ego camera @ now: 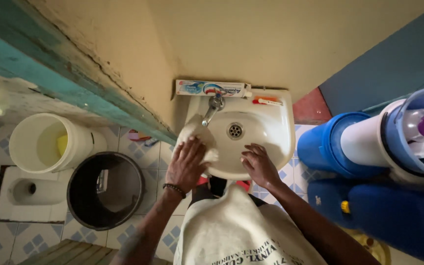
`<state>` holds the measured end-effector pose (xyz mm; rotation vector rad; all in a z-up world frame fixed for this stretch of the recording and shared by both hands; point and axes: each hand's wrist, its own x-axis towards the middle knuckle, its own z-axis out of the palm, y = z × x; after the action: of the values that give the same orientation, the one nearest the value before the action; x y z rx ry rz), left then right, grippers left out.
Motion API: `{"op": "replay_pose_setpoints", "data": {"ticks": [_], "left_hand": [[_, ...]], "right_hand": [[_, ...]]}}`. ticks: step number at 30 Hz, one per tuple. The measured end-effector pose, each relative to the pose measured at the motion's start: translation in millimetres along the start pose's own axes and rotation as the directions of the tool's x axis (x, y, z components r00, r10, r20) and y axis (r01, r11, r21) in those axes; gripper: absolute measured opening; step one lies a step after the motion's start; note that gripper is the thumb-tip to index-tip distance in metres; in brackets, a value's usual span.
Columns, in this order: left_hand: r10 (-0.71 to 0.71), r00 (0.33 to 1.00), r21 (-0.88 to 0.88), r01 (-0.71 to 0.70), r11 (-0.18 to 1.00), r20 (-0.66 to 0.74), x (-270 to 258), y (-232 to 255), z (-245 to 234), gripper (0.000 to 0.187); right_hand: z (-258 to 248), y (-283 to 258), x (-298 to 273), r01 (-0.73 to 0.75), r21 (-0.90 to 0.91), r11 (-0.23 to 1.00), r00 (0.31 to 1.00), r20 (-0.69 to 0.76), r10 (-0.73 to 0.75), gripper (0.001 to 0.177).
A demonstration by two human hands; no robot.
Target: Cleaning a bathroom sink with a cloth and handling cleaning supplies.
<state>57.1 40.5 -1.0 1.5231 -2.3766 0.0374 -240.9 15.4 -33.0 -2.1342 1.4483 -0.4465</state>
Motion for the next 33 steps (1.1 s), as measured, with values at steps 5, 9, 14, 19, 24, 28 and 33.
{"op": "replay_pose_setpoints", "data": {"ticks": [5,9,14,19,24,28,33], "left_hand": [[-0.111,0.989,-0.115,0.099,0.988,-0.101,18,-15,0,0.068],[-0.146,0.988,-0.131,0.140,0.982,-0.040,53,-24,3,0.065],[-0.055,0.990,-0.078,0.045,0.996,-0.129,86,-45,19,0.056],[0.042,0.977,-0.174,-0.079,0.982,-0.209,85,-57,28,0.062],[-0.181,0.977,-0.178,0.160,0.971,-0.109,67,-18,28,0.080],[-0.276,0.956,-0.102,0.267,0.958,-0.098,38,13,36,0.071],[-0.203,0.979,-0.081,0.202,0.976,-0.007,5,50,43,0.054]], "right_hand": [[-3,-8,-3,0.049,-0.046,0.998,0.997,0.055,-0.046,0.025],[-4,-10,-3,0.014,-0.035,0.999,0.999,0.042,-0.012,0.027],[-21,-28,-2,-0.027,-0.050,0.998,0.994,0.100,0.032,0.032],[-22,-30,-2,-0.058,-0.041,0.997,0.990,0.127,0.062,0.034],[-16,-26,0,-0.064,-0.028,0.998,0.994,0.090,0.066,0.032],[-13,-19,1,0.002,-0.053,0.999,0.997,0.082,0.003,0.029],[-5,-6,-1,-0.002,0.015,1.000,0.998,0.055,0.001,0.028]]}}
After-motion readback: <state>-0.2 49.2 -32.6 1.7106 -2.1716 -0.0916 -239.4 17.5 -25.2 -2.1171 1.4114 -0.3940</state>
